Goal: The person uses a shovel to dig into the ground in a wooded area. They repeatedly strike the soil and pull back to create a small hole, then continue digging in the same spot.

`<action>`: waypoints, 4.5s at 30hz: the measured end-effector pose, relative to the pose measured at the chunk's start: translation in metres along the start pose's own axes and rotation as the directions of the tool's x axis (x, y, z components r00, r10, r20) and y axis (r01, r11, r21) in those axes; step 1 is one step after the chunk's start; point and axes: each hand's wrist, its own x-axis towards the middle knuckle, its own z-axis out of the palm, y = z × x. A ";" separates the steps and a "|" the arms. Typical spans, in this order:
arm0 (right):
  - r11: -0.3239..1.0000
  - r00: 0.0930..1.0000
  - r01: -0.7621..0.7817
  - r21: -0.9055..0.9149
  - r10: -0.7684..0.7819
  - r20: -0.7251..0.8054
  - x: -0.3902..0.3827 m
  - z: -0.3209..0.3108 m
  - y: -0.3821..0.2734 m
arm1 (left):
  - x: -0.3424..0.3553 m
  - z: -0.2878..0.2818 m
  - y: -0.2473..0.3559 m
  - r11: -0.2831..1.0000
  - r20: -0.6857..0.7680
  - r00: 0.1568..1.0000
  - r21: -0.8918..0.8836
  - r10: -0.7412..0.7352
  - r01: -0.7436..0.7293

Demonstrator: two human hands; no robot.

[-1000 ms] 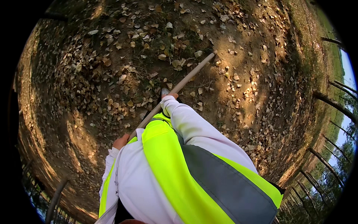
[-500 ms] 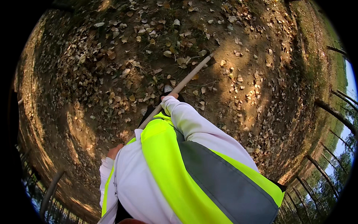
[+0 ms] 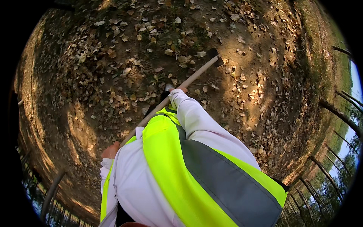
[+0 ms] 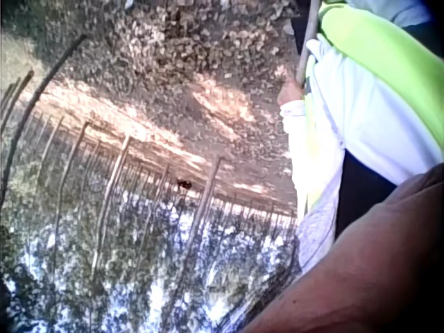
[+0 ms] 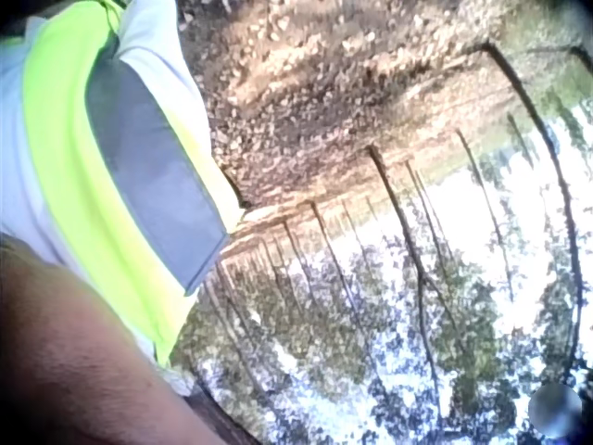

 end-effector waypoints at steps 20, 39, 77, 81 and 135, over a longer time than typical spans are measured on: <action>0.955 0.972 0.008 -0.297 0.063 0.228 -0.054 0.001 -0.002 | -0.016 0.017 -0.008 0.972 -0.006 0.992 -0.197 0.128 -0.127; 0.987 0.999 -0.036 -0.154 0.039 0.013 -0.046 0.020 -0.005 | -0.010 0.019 -0.004 0.964 -0.005 0.996 -0.253 0.086 -0.085; 0.949 0.984 0.178 -0.262 -0.179 0.020 -0.013 0.031 0.004 | -0.011 -0.007 -0.015 0.957 -0.177 0.978 -0.247 0.109 -0.152; 0.971 0.995 0.100 -0.219 -0.101 0.010 -0.014 0.023 -0.016 | -0.005 -0.003 -0.001 0.943 -0.088 0.995 -0.322 0.053 -0.079; -0.465 -0.304 0.873 0.149 -0.278 0.911 -0.285 0.018 0.057 | -0.090 0.004 -0.033 0.947 -0.535 0.845 -0.261 0.019 -0.187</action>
